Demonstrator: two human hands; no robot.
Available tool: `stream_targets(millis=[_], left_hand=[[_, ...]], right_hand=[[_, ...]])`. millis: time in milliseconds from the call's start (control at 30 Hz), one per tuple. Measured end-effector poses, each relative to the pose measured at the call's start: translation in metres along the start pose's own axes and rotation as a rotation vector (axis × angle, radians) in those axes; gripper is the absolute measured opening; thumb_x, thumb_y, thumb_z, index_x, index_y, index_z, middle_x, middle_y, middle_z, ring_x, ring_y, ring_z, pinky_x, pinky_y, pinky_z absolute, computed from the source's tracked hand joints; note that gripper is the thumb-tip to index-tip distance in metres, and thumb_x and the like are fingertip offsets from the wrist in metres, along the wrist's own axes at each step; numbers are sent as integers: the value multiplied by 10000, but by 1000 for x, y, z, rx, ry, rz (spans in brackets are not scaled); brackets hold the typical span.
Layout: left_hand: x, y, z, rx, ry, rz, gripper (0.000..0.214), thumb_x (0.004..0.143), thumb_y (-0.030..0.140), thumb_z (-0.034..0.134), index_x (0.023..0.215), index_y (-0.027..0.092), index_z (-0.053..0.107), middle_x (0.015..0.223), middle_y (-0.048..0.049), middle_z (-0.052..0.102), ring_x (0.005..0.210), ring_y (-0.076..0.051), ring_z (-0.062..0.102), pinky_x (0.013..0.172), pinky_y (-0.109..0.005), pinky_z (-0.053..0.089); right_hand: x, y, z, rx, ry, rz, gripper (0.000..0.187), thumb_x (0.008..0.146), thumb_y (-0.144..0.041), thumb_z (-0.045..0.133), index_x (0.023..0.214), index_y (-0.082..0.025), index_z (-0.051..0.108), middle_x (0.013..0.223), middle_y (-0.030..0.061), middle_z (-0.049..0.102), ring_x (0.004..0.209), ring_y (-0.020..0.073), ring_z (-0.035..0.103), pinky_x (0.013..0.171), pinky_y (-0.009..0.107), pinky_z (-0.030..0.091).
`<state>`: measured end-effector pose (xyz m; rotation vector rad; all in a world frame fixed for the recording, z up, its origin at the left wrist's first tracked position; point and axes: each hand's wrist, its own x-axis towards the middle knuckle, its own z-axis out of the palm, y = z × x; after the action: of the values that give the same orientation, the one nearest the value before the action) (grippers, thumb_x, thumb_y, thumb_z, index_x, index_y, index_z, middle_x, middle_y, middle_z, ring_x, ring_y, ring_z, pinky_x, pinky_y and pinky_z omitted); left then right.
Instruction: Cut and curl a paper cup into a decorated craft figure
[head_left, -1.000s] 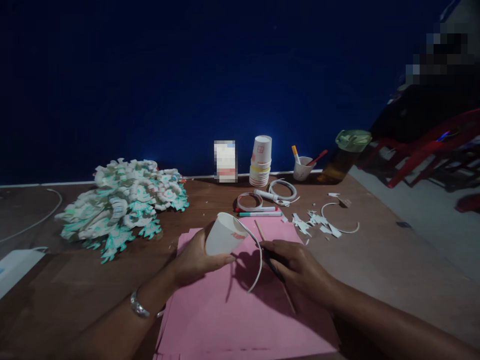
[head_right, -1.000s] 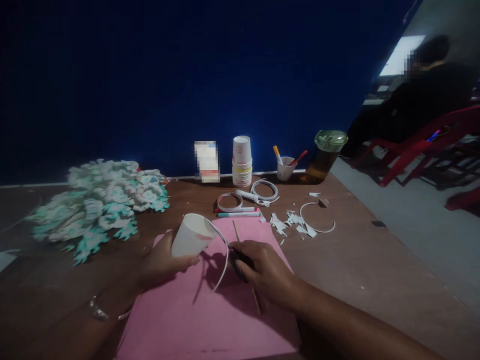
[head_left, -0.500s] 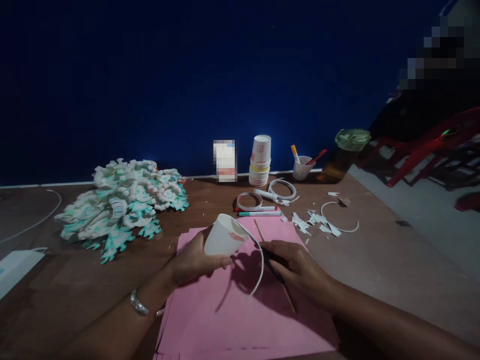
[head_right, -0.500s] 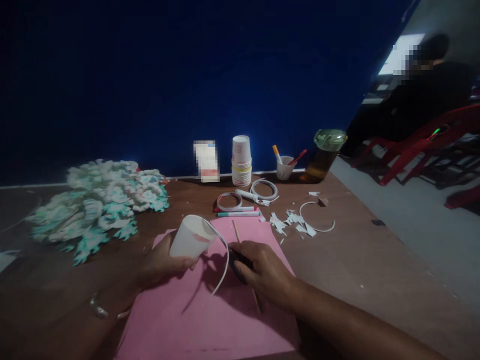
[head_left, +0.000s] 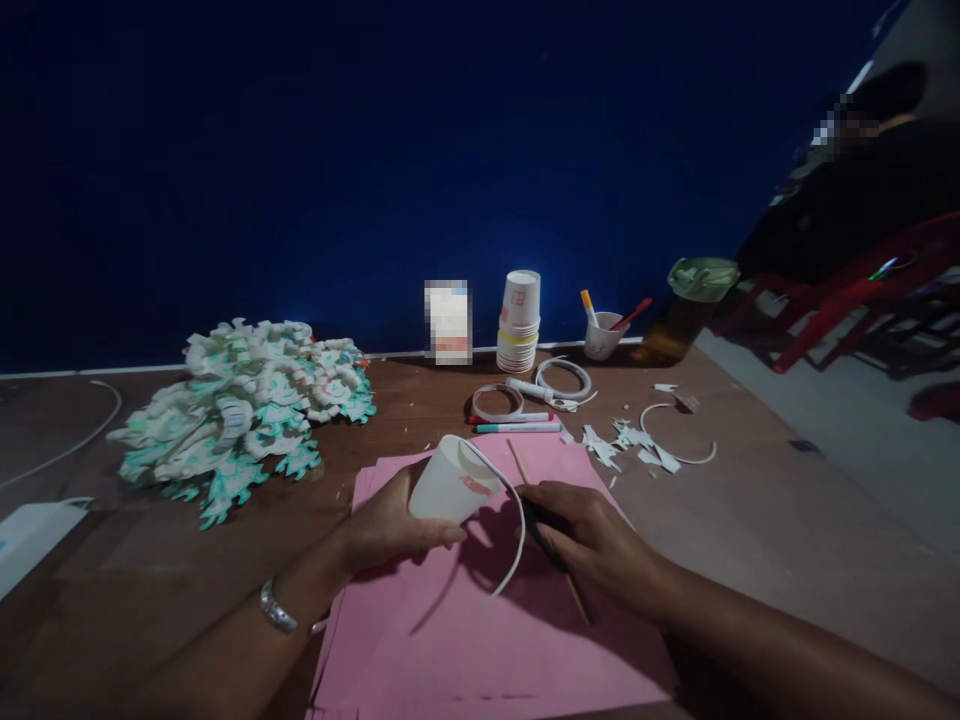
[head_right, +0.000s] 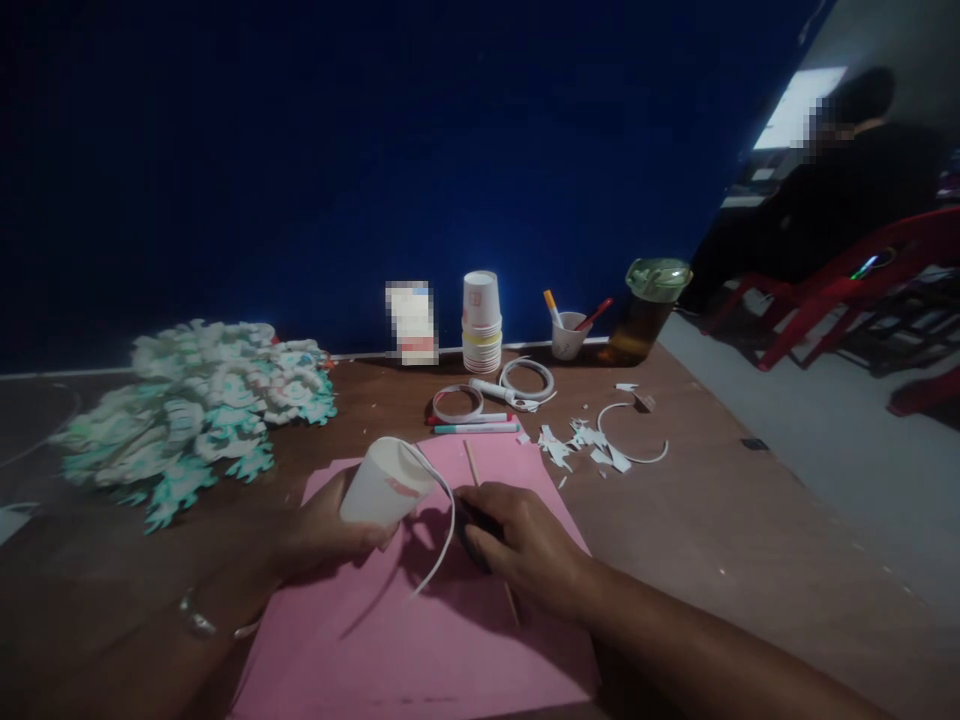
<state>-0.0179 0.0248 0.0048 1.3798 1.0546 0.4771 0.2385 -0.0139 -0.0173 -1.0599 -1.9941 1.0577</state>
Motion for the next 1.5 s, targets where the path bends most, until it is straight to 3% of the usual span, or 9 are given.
stream_targets(millis=[233, 500, 667, 800, 967, 1333, 1400, 1500], left_hand=[[-1, 1, 2, 8, 31, -1, 602, 628, 262, 793, 1196, 182, 610, 650, 33, 618, 484, -100, 526, 411, -192, 425], [1, -6, -2, -52, 0, -8, 600, 629, 273, 793, 1185, 146, 605, 681, 8, 639, 495, -100, 522, 398, -184, 408], [2, -10, -3, -186, -67, 56, 662, 624, 391, 824, 1178, 120, 584, 670, -13, 642, 456, -90, 484, 369, -181, 362], [1, -7, -2, -240, -81, 93, 611, 603, 411, 842, 1089, 124, 609, 645, -10, 640, 450, -83, 488, 403, -186, 367], [-2, -1, 1, -230, -92, 62, 630, 589, 373, 840, 1128, 134, 619, 626, 4, 637, 436, -81, 477, 410, -193, 369], [1, -8, -2, -229, -112, 90, 636, 586, 443, 834, 1093, 132, 609, 684, -19, 646, 483, -99, 513, 439, -200, 389], [1, -7, -2, -132, -57, 100, 701, 613, 436, 826, 1206, 157, 579, 774, -38, 678, 556, -129, 568, 490, -219, 444], [-1, 1, 3, 158, 164, 195, 824, 596, 375, 864, 1331, 220, 527, 1124, -99, 690, 941, -244, 655, 771, -316, 551]], right_hand=[[1, -2, -2, 6, 14, 10, 265, 914, -202, 569, 1150, -194, 691, 1027, 69, 727, 924, 217, 665, 836, 324, 518], [0, -3, -1, -13, 11, 11, 200, 946, -212, 514, 1014, -204, 702, 851, 43, 706, 931, 226, 662, 819, 318, 518], [-1, 0, -1, -37, 9, 6, 200, 942, -197, 513, 1004, -192, 703, 850, 47, 707, 926, 226, 666, 819, 317, 515], [-1, 0, -1, -5, 9, 2, 232, 933, -185, 534, 1086, -191, 707, 928, 58, 729, 929, 221, 672, 819, 309, 517], [1, 0, -2, 27, -2, -19, 321, 917, -167, 559, 1209, -217, 684, 1055, 57, 729, 959, 210, 667, 846, 306, 509], [-1, -2, -2, -16, -5, -20, 206, 942, -194, 526, 1030, -197, 712, 952, 55, 735, 900, 207, 663, 780, 287, 508], [0, -1, -2, -36, 12, -12, 219, 941, -200, 523, 1053, -193, 711, 938, 59, 737, 887, 210, 668, 771, 293, 507], [0, 1, -2, -113, 59, 5, 257, 933, -213, 532, 1127, -177, 696, 953, 79, 741, 871, 219, 675, 765, 311, 506]])
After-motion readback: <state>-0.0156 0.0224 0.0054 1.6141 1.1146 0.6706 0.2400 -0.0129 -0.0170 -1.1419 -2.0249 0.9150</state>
